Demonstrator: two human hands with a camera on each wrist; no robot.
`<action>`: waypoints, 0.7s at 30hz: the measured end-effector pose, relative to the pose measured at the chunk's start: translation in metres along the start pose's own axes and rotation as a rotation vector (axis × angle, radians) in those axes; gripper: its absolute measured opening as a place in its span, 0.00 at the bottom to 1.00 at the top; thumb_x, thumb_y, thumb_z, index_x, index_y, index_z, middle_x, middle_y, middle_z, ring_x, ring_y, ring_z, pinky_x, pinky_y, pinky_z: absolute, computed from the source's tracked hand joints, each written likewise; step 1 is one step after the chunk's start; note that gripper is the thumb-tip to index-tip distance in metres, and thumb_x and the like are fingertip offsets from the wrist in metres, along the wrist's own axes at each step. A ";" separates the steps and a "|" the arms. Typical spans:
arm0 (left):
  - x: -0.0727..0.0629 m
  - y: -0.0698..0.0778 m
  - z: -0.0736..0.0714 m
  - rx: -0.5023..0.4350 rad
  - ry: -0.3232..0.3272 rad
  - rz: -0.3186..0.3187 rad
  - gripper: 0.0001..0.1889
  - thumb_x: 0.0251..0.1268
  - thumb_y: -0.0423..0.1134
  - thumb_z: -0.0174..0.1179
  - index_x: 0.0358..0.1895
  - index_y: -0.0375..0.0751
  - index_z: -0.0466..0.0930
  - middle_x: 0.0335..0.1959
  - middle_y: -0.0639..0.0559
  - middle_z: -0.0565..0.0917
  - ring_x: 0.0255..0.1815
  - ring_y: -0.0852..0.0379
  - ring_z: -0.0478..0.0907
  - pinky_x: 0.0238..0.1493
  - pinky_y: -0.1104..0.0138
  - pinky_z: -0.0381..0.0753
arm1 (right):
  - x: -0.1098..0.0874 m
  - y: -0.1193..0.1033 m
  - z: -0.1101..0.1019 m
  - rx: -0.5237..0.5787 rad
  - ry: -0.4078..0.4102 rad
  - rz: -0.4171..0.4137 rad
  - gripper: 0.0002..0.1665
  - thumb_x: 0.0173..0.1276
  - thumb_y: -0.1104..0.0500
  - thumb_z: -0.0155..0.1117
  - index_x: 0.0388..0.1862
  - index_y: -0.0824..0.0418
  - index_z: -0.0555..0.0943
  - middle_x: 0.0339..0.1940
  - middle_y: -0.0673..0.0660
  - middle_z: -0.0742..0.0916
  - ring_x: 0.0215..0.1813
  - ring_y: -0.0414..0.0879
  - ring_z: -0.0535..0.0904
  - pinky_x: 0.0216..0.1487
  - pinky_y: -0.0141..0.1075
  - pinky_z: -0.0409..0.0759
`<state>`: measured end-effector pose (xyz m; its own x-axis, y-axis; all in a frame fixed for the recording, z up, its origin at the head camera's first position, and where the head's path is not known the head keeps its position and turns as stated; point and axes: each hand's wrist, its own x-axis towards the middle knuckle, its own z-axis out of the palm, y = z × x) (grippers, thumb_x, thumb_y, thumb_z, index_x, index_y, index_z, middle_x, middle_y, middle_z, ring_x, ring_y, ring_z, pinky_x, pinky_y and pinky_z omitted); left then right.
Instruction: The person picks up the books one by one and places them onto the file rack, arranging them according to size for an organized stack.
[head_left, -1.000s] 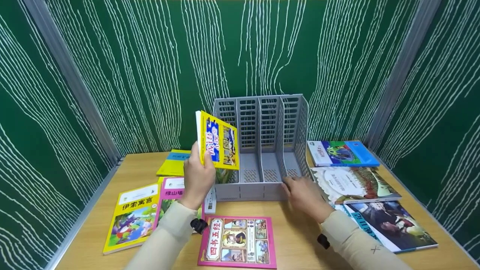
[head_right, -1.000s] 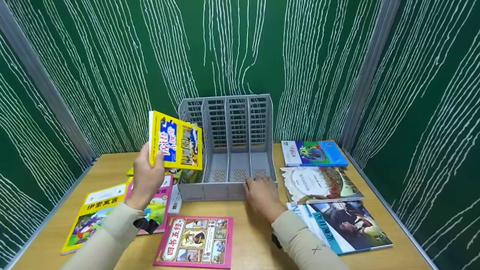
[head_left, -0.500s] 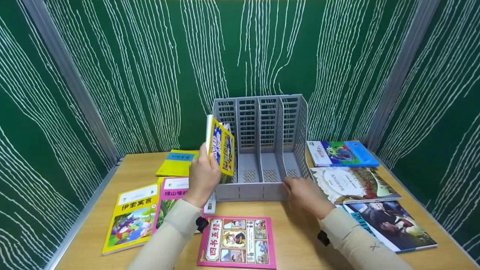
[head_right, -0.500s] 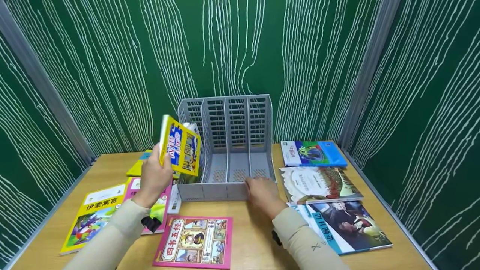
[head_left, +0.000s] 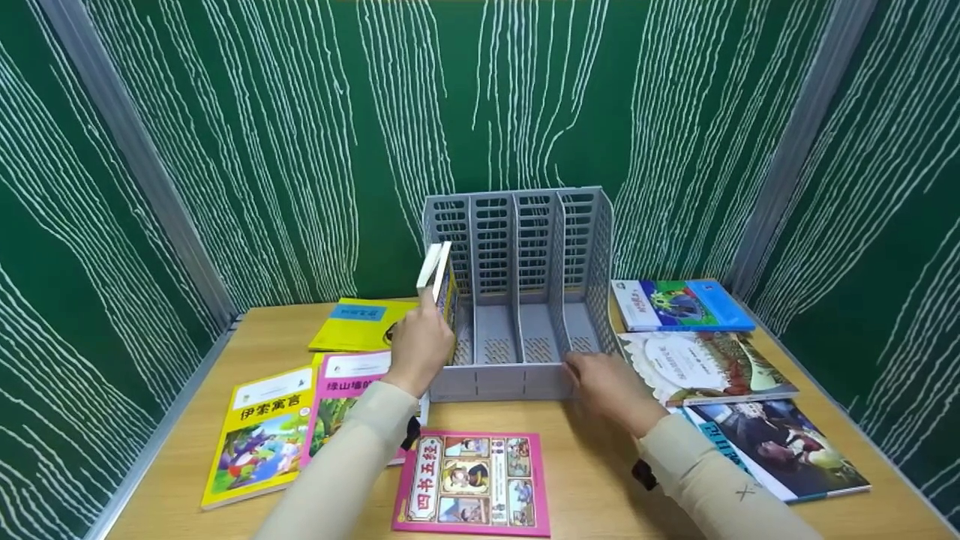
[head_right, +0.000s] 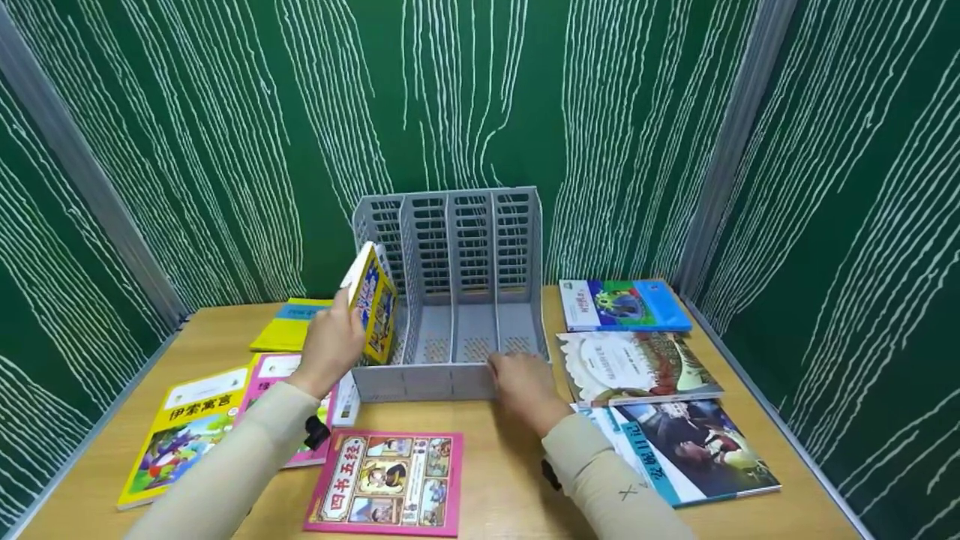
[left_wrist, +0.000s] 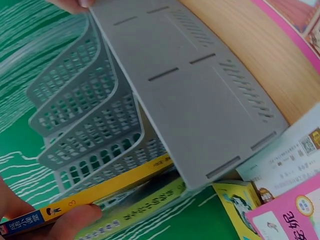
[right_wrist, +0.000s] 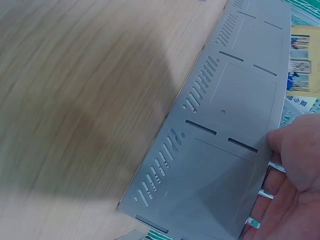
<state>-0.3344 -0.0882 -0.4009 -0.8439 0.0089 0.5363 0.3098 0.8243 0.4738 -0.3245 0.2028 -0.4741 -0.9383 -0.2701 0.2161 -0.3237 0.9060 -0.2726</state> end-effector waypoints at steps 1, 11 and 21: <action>0.001 -0.001 0.002 0.010 -0.016 -0.002 0.15 0.78 0.28 0.53 0.62 0.28 0.74 0.37 0.28 0.90 0.33 0.32 0.90 0.32 0.43 0.90 | 0.000 0.000 0.000 0.005 -0.002 0.004 0.07 0.83 0.59 0.62 0.41 0.55 0.83 0.31 0.53 0.87 0.33 0.50 0.80 0.43 0.54 0.86; 0.011 -0.001 0.015 0.074 -0.098 -0.014 0.09 0.79 0.28 0.54 0.54 0.29 0.76 0.38 0.29 0.90 0.37 0.32 0.91 0.38 0.42 0.90 | 0.000 -0.002 0.000 0.025 -0.022 0.041 0.08 0.84 0.57 0.61 0.44 0.55 0.86 0.35 0.54 0.90 0.36 0.50 0.83 0.48 0.54 0.87; 0.020 0.001 0.021 0.190 -0.049 0.049 0.08 0.81 0.29 0.56 0.52 0.27 0.79 0.40 0.30 0.90 0.38 0.36 0.92 0.39 0.48 0.93 | 0.001 -0.001 0.001 -0.004 0.005 0.004 0.11 0.84 0.59 0.61 0.37 0.56 0.84 0.29 0.54 0.88 0.34 0.53 0.84 0.43 0.55 0.87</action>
<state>-0.3601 -0.0754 -0.4048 -0.8517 0.0749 0.5187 0.2664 0.9142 0.3053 -0.3254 0.2016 -0.4748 -0.9390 -0.2646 0.2197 -0.3192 0.9083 -0.2702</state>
